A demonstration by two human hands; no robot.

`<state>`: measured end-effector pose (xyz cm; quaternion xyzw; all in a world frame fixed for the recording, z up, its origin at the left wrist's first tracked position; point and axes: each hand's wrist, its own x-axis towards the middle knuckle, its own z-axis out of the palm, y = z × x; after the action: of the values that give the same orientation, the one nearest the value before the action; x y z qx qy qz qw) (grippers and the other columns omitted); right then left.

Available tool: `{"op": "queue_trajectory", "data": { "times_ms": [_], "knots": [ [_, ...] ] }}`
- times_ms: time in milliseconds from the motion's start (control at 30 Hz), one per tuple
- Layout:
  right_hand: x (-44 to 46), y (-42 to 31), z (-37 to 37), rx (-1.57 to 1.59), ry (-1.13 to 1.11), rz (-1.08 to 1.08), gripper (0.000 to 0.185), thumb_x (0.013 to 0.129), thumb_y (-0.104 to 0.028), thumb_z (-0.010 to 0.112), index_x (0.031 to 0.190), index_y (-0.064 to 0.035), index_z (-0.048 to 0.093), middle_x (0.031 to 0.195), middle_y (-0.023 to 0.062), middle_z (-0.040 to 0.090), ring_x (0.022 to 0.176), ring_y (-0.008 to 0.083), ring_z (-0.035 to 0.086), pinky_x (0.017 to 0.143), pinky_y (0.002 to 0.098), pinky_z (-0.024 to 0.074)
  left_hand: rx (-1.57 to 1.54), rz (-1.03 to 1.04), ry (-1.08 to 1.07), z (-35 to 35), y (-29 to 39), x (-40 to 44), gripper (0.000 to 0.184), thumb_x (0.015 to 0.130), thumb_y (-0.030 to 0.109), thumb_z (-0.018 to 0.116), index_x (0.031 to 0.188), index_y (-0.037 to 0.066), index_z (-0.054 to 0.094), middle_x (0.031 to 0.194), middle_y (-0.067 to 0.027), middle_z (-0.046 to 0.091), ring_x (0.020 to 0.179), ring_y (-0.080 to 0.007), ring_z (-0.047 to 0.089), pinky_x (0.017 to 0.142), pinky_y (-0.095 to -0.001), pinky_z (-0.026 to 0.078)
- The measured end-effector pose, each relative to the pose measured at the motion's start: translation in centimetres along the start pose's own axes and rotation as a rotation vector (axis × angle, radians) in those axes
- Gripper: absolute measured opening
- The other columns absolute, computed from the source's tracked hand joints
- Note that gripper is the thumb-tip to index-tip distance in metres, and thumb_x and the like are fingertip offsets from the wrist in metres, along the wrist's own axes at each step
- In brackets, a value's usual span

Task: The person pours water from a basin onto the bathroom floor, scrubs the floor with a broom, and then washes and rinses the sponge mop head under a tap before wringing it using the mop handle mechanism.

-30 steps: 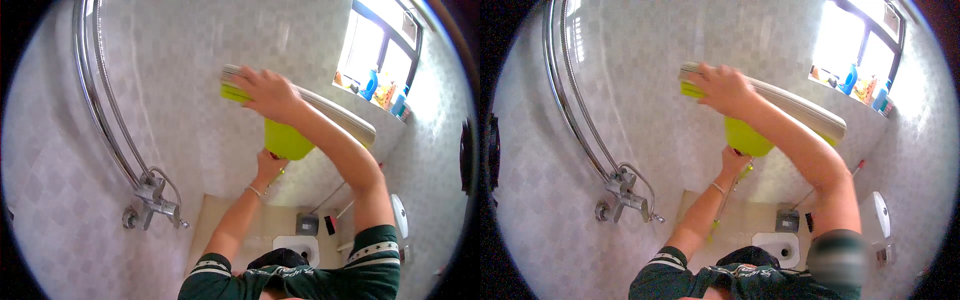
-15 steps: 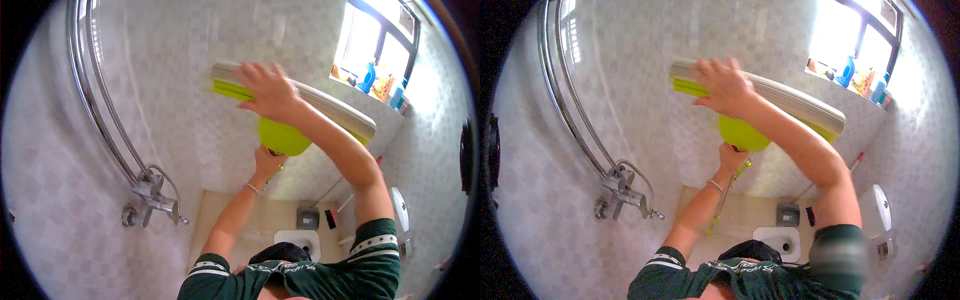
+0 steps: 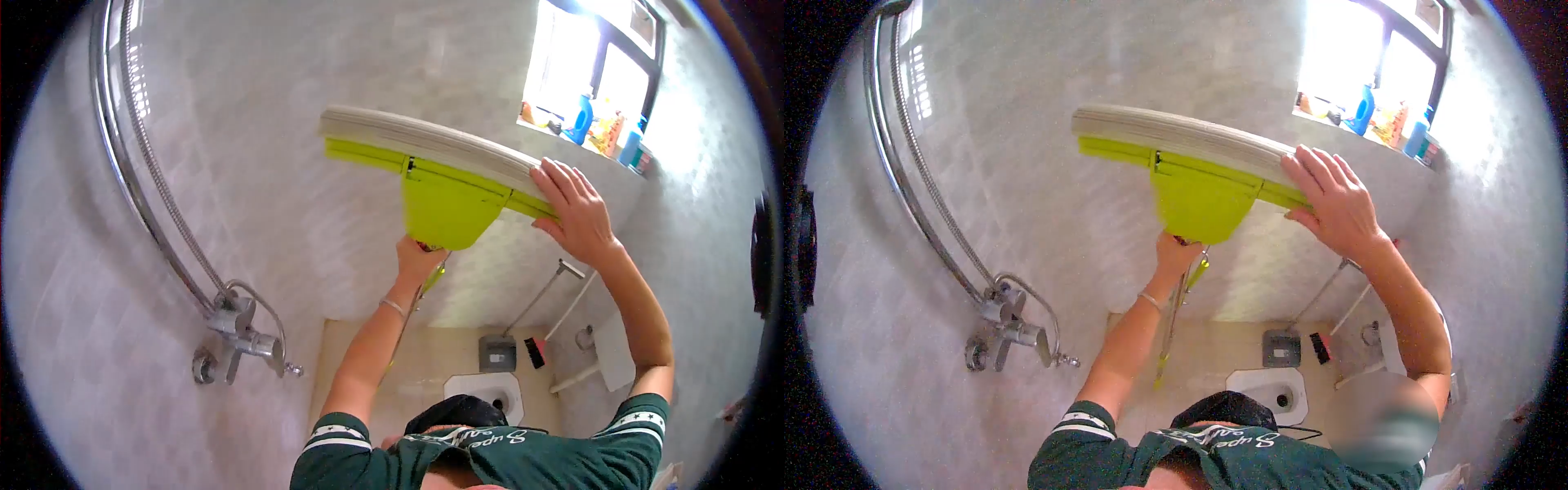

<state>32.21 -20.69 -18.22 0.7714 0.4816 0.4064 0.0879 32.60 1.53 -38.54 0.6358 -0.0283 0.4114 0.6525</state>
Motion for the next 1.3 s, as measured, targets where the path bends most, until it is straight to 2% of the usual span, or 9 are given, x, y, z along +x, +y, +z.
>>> {"op": "queue_trajectory", "data": {
  "times_ms": [67, 200, 333, 467, 700, 833, 967, 1067, 1300],
  "knots": [
    [-0.5, 0.3, -0.5, -0.066, 0.01, -0.009, 0.072, 0.065, -0.035, 0.064, 0.126, -0.0091, 0.033, 0.126, 0.0103, 0.038, 0.116, 0.0275, 0.037, 0.097, 0.0396, 0.0304, -0.11, 0.009, -0.016, 1.0, 0.2, -0.3, 0.032, 0.056, 0.012, 0.071, 0.082, 0.0, 0.058, 0.074, -0.0067, 0.062, 0.065, -0.011, 0.057, 0.059, -0.0262, 0.045],
    [5.6, -3.0, 1.3, 0.144, 0.089, -0.146, 0.072, 0.067, -0.037, 0.063, 0.124, -0.003, 0.035, 0.127, 0.0114, 0.037, 0.118, 0.0272, 0.034, 0.1, 0.0398, 0.0259, 0.037, 0.032, -0.001, 2.0, -0.7, -0.7, 0.032, 0.056, 0.013, 0.071, 0.082, 0.001, 0.058, 0.074, -0.0071, 0.063, 0.065, -0.0128, 0.059, 0.059, -0.0262, 0.046],
    [13.7, -6.8, 3.5, 0.34, 0.171, -0.281, 0.067, 0.069, -0.039, 0.062, 0.121, -0.003, 0.037, 0.124, 0.0095, 0.039, 0.112, 0.0251, 0.038, 0.095, 0.0358, 0.0308, 0.059, -0.018, 0.059, 2.7, -1.2, -1.1, 0.031, 0.055, 0.013, 0.072, 0.081, 0.001, 0.058, 0.071, -0.007, 0.063, 0.062, -0.0128, 0.058, 0.057, -0.026, 0.045],
    [17.4, -8.9, 5.1, 0.305, 0.327, -0.326, 0.063, 0.068, -0.041, 0.062, 0.115, -0.0056, 0.04, 0.116, 0.0085, 0.043, 0.104, 0.0235, 0.043, 0.089, 0.0335, 0.0346, 0.049, 0.001, 0.085, 2.4, 0.1, -1.1, 0.028, 0.055, 0.011, 0.071, 0.078, 0.0, 0.058, 0.069, -0.006, 0.062, 0.061, -0.0123, 0.057, 0.056, -0.0255, 0.045],
    [7.7, -3.8, 1.6, 0.136, 0.183, -0.336, 0.06, 0.065, -0.031, 0.066, 0.114, -0.005, 0.042, 0.119, 0.0059, 0.041, 0.107, 0.0225, 0.041, 0.09, 0.0331, 0.0369, 0.045, -0.158, -0.04, 0.1, 0.0, -0.3, 0.029, 0.054, 0.005, 0.069, 0.08, -0.001, 0.057, 0.072, -0.0043, 0.062, 0.061, -0.0103, 0.055, 0.056, -0.0255, 0.044],
    [-0.1, -1.3, -1.9, 0.129, -0.082, -0.07, 0.065, 0.062, -0.029, 0.069, 0.114, -0.003, 0.042, 0.122, 0.0081, 0.04, 0.117, 0.0253, 0.036, 0.093, 0.0348, 0.0357, 0.057, -0.039, -0.055, 0.4, -0.1, -0.4, 0.029, 0.055, 0.006, 0.069, 0.08, 0.0, 0.057, 0.072, -0.0036, 0.061, 0.062, -0.0094, 0.054, 0.057, -0.0247, 0.044],
    [-3.0, 0.7, -2.6, 0.033, -0.083, -0.142, 0.067, 0.064, -0.03, 0.068, 0.117, -0.0013, 0.039, 0.125, 0.0142, 0.037, 0.117, 0.029, 0.035, 0.096, 0.0363, 0.0334, 0.005, 0.039, -0.064, 0.7, -1.7, 0.1, 0.029, 0.057, 0.007, 0.069, 0.082, -0.001, 0.056, 0.072, -0.003, 0.061, 0.064, -0.008, 0.054, 0.058, -0.0243, 0.044],
    [0.6, -0.3, -1.3, 0.172, -0.053, -0.154, 0.069, 0.065, -0.031, 0.067, 0.119, 0.0001, 0.037, 0.126, 0.0152, 0.035, 0.118, 0.0302, 0.034, 0.095, 0.0364, 0.0336, -0.081, -0.03, -0.061, 0.7, -0.4, -0.2, 0.028, 0.058, 0.009, 0.069, 0.082, 0.0, 0.057, 0.073, -0.0034, 0.062, 0.065, -0.0078, 0.054, 0.06, -0.0245, 0.044],
    [14.6, -6.4, 2.5, 0.333, 0.092, -0.499, 0.064, 0.072, -0.037, 0.059, 0.119, 0.0012, 0.037, 0.124, 0.0153, 0.036, 0.116, 0.0295, 0.034, 0.095, 0.0366, 0.0321, 0.076, -0.032, 0.015, 1.3, 1.1, -0.8, 0.03, 0.058, 0.012, 0.07, 0.082, 0.0, 0.057, 0.07, -0.0033, 0.061, 0.063, -0.0074, 0.053, 0.057, -0.0247, 0.044]
  ]
}}
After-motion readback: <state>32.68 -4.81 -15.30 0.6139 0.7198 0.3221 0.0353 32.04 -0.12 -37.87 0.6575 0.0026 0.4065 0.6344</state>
